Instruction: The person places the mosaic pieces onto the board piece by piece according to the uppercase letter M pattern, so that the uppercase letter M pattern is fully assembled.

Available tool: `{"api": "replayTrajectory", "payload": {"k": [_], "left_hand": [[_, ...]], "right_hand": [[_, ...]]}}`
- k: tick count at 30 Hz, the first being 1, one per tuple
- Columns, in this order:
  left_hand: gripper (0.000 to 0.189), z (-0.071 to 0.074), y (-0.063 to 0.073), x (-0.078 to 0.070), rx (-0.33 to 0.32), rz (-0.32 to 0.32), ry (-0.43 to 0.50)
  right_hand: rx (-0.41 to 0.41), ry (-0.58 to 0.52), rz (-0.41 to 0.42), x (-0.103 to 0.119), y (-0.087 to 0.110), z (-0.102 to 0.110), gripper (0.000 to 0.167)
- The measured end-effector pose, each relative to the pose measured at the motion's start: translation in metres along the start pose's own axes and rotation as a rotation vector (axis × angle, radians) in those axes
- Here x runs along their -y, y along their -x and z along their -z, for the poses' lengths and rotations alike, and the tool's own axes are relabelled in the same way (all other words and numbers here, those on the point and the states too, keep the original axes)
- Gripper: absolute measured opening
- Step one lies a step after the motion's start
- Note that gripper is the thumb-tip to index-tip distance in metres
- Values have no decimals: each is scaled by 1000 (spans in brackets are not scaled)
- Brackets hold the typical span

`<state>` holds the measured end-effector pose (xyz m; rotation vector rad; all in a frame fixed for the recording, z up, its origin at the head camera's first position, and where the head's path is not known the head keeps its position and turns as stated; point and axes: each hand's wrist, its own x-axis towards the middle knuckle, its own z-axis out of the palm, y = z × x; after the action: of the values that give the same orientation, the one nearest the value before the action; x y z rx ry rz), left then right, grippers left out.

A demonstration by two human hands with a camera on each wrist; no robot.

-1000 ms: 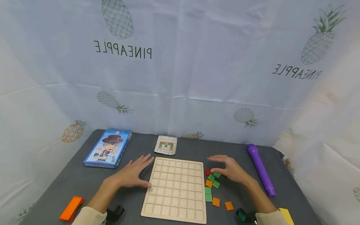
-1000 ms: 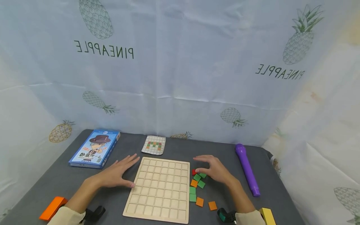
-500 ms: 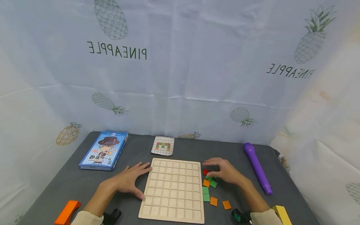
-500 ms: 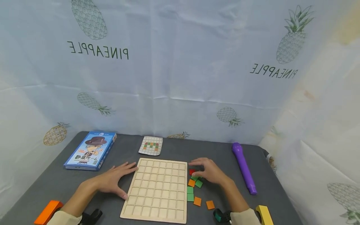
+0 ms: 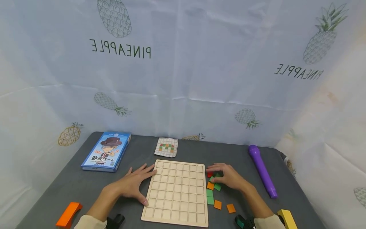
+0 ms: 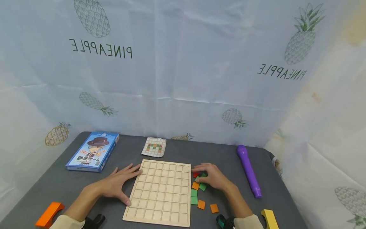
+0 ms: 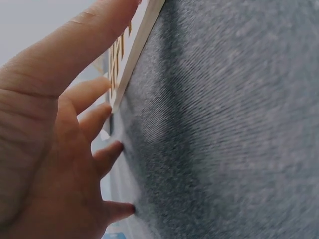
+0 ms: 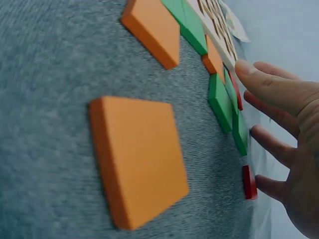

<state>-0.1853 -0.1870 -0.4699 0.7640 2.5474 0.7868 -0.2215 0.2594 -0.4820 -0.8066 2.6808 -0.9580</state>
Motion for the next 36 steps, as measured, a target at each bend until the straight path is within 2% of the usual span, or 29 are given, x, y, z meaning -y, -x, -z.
{"api": "replayTrajectory", "payload": {"k": [7,18,27,36], "left_hand": [[117,-1,-1,-2,0,-2,-22],[117,0,0,-1,3,-1,-26],[118,-1,-2,-3,15,20,-22],[117,1,-2,-4,19,13,-15]], "right_hand": [[-3,-6,-44,-2,0,-4,38],[-56,98,-8,4,-2,-7,21],[-114,126,-45,7,-3,-13,12],[-176,139,-101,12,-8,-16,7]]}}
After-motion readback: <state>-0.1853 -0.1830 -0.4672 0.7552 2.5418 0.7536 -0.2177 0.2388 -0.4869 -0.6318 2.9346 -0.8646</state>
